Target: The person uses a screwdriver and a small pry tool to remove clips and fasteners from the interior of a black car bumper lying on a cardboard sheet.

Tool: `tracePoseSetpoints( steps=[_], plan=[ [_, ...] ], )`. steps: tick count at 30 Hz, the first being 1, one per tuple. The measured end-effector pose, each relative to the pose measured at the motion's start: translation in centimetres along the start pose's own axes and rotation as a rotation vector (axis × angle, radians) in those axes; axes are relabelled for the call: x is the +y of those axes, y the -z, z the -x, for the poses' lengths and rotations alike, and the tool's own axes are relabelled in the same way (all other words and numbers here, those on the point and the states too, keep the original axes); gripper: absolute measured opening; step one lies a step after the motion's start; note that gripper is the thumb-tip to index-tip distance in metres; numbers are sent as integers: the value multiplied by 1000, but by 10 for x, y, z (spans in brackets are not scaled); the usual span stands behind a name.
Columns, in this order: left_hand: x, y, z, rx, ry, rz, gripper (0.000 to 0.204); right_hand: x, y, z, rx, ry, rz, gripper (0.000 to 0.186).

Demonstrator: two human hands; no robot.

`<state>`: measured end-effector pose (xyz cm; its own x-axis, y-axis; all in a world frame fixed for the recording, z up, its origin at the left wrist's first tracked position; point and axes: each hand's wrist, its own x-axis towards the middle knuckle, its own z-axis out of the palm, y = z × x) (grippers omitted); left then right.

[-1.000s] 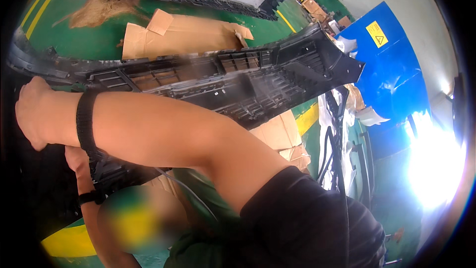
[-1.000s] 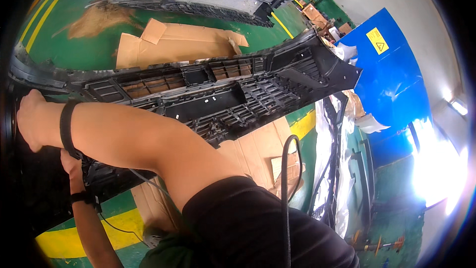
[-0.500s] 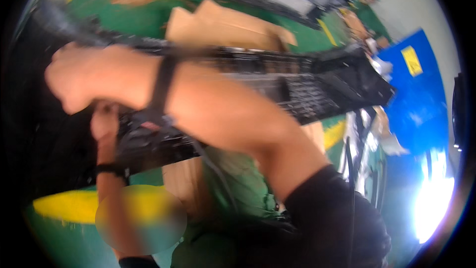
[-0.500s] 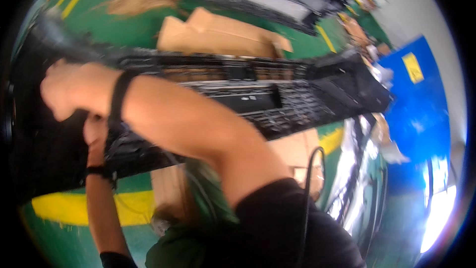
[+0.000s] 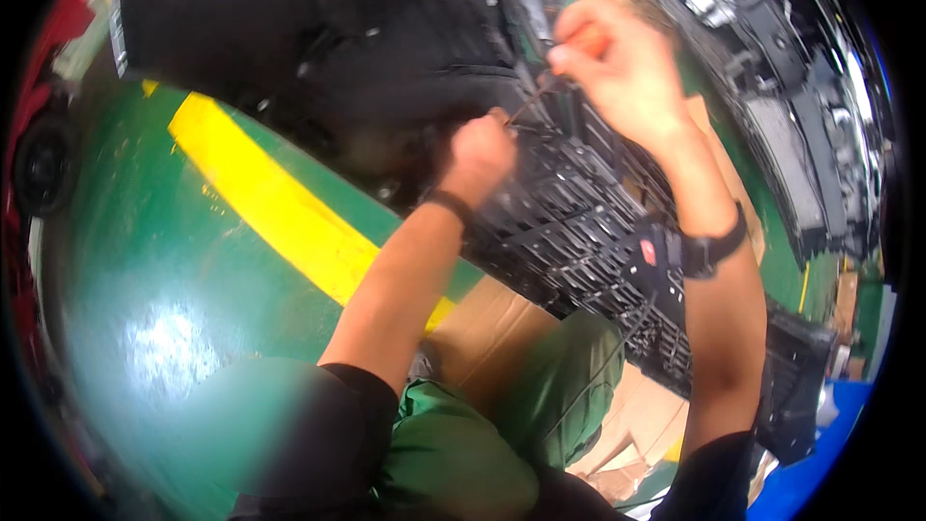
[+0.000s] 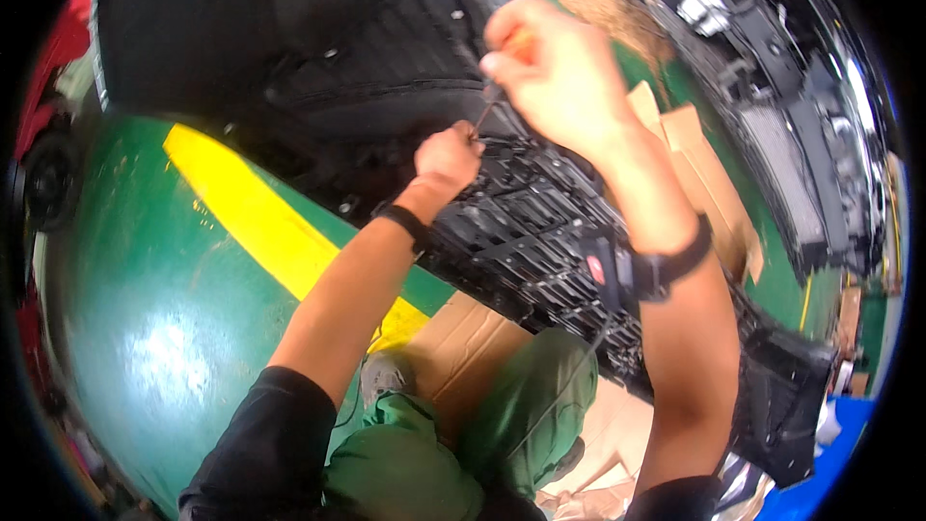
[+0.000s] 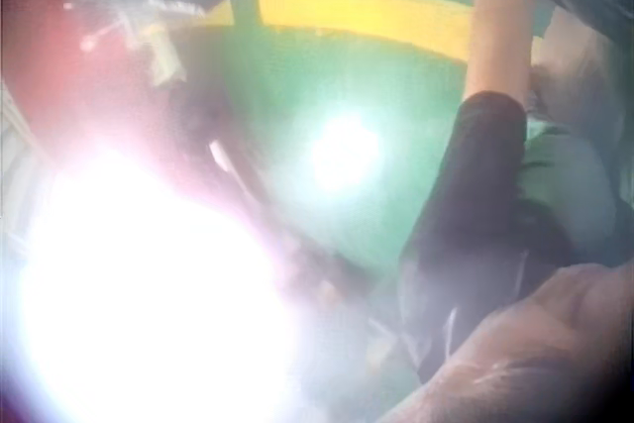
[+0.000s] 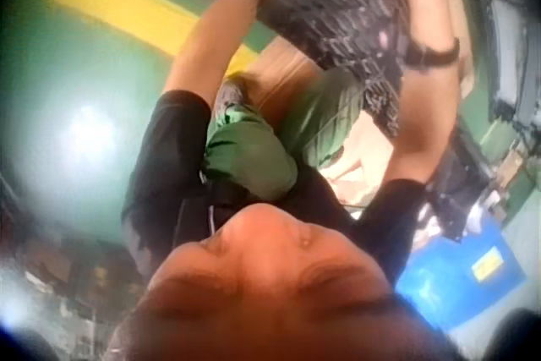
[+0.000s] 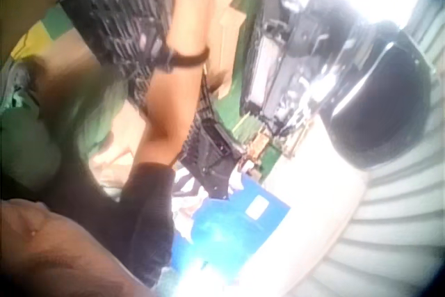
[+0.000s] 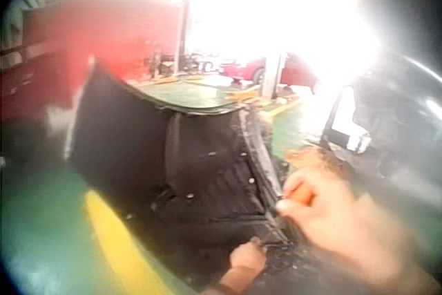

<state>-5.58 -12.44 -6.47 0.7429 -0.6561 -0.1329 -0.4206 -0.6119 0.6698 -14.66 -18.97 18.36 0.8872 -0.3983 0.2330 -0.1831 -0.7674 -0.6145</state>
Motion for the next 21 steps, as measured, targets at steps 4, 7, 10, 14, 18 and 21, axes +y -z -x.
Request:
tracePoseSetpoints(
  steps=[4, 7, 10, 14, 18, 21],
  plan=[
    [2, 14, 18, 83, -31, 213, 28, -24, 8, 12, 433, 317, -67, 26],
    [-3, 42, 72, -310, 135, 856, 27, -34, 19, 11, 582, 225, -298, 22],
    [-34, 77, 156, -600, 200, 1486, 21, -39, 20, 9, 489, 218, -757, 19],
    [-91, 110, 214, -492, 418, 1495, 12, -55, -5, 11, 261, 421, -948, 17],
    [-116, 113, 218, -108, 559, 1238, 20, -78, -44, 13, 123, 475, -847, 17],
    [-113, 109, 210, 71, 352, 920, 32, -91, -66, 19, 103, 467, -815, 17]
  ],
)
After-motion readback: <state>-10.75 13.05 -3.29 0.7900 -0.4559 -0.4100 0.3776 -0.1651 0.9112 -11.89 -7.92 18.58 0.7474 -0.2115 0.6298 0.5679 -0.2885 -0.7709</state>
